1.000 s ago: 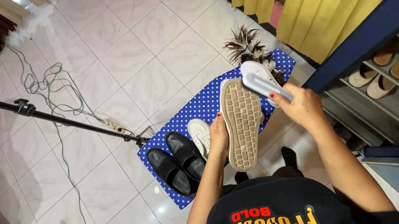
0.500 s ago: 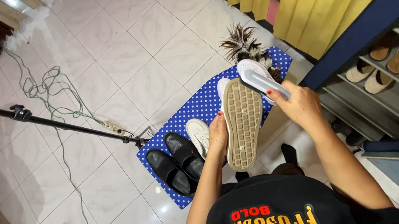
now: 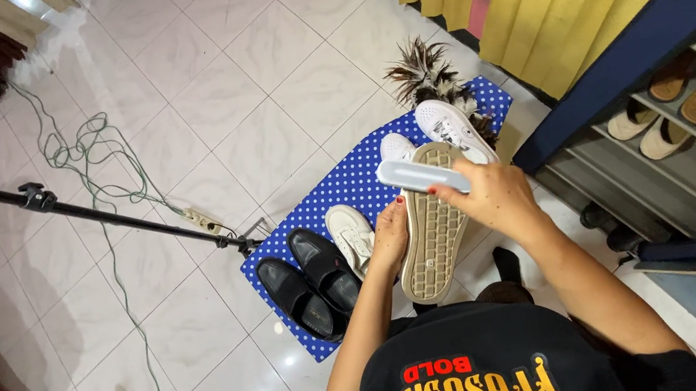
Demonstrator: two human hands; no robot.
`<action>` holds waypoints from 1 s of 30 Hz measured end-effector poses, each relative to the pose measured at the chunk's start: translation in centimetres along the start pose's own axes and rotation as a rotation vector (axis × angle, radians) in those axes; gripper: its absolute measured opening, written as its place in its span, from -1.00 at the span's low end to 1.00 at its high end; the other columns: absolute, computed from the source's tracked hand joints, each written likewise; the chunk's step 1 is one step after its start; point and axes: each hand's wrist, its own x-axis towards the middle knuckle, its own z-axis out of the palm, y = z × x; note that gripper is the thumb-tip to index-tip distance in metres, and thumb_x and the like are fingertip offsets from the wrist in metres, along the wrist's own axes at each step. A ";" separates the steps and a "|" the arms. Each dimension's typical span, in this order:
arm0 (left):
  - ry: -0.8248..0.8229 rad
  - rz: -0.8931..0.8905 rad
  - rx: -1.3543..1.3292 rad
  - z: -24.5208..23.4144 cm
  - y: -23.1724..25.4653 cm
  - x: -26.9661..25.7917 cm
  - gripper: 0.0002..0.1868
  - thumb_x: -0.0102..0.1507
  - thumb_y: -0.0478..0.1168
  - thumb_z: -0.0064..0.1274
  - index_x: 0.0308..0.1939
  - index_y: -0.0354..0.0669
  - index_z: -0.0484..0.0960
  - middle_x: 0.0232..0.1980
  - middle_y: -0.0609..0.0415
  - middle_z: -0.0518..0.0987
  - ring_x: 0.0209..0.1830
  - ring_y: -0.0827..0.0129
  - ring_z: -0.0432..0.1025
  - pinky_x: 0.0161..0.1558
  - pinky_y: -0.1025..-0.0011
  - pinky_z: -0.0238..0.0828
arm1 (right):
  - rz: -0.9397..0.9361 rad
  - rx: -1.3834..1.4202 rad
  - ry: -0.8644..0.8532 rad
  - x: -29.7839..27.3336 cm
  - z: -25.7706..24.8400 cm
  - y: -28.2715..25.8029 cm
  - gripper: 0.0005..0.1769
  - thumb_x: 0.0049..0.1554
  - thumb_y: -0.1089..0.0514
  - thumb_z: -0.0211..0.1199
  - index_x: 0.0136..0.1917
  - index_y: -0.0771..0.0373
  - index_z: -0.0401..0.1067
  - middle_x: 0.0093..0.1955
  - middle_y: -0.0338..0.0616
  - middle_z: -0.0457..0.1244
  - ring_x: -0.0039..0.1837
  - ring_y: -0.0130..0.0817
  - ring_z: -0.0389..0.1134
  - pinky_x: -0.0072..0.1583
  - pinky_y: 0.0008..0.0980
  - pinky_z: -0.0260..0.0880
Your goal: The person uses a brush to clean a white sneaker, scrubbing the upper, sides, and sole. The person then places the sneaker back on a blue polka-dotted mat next to other shoes.
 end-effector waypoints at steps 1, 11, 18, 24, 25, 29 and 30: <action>-0.001 -0.002 0.002 0.0 0.4 0.0 -0.45 0.48 0.15 -0.15 0.08 -0.31 0.64 -0.10 0.04 0.69 -0.23 0.49 0.55 -0.16 0.50 0.52 | 0.002 0.001 0.001 0.5 0.3 0.9 -0.42 0.10 -0.43 0.19 -0.09 0.12 0.49 -0.48 0.01 0.33 -0.37 0.02 0.41 -0.30 -0.04 0.37; 0.163 -0.139 -0.088 1.2 4.8 -0.9 -0.33 0.44 0.25 -0.32 0.22 -0.25 0.55 0.01 -0.05 0.68 -0.13 0.33 0.63 -0.11 0.38 0.63 | -0.041 -0.001 -0.036 -3.0 2.8 3.5 -0.45 0.05 -0.42 0.27 -0.17 0.11 0.50 -0.41 0.00 0.36 -0.33 0.02 0.43 -0.26 -0.02 0.39; 0.133 -0.253 -0.193 2.7 7.1 -1.6 -0.27 0.42 0.30 -0.39 0.31 -0.21 0.49 0.07 -0.12 0.65 -0.06 0.16 0.59 -0.13 0.19 0.65 | 0.128 -0.028 0.091 -1.9 2.9 6.2 -0.43 0.10 -0.42 0.28 -0.09 0.13 0.50 -0.36 0.00 0.37 -0.34 -0.01 0.42 -0.31 -0.08 0.36; 0.207 -0.325 -0.200 3.1 6.4 -1.5 -0.29 0.41 0.29 -0.41 0.29 -0.19 0.47 0.07 -0.09 0.64 -0.08 0.23 0.62 -0.15 0.22 0.67 | -0.134 0.096 -0.008 -4.8 3.8 4.7 -0.43 0.07 -0.43 0.21 -0.08 0.11 0.50 -0.38 -0.06 0.39 -0.36 -0.12 0.46 -0.30 -0.16 0.41; 0.209 -0.319 -0.203 3.0 6.2 -1.4 -0.29 0.41 0.29 -0.41 0.29 -0.19 0.47 0.07 -0.09 0.64 -0.08 0.23 0.62 -0.15 0.22 0.67 | -0.142 0.095 -0.009 -4.9 3.5 4.5 -0.43 0.07 -0.43 0.21 -0.08 0.11 0.50 -0.38 -0.06 0.39 -0.36 -0.12 0.46 -0.30 -0.16 0.41; 0.243 -0.241 -0.162 2.2 4.8 -1.3 -0.37 0.45 0.20 -0.38 0.20 -0.24 0.54 -0.06 -0.05 0.68 -0.20 0.32 0.63 -0.15 0.30 0.64 | -0.005 -0.019 -0.084 -3.8 3.0 5.1 -0.41 0.02 -0.47 0.24 -0.13 0.09 0.52 -0.39 0.00 0.38 -0.32 -0.02 0.46 -0.24 -0.06 0.42; 0.213 -0.211 -0.115 1.9 4.2 -1.2 -0.40 0.48 0.17 -0.35 0.15 -0.27 0.57 -0.13 -0.06 0.67 -0.27 0.32 0.60 -0.20 0.31 0.61 | 0.120 -0.069 -0.044 -3.2 2.9 5.7 -0.38 0.03 -0.47 0.24 -0.08 0.12 0.51 -0.37 0.04 0.38 -0.30 0.03 0.45 -0.23 -0.03 0.42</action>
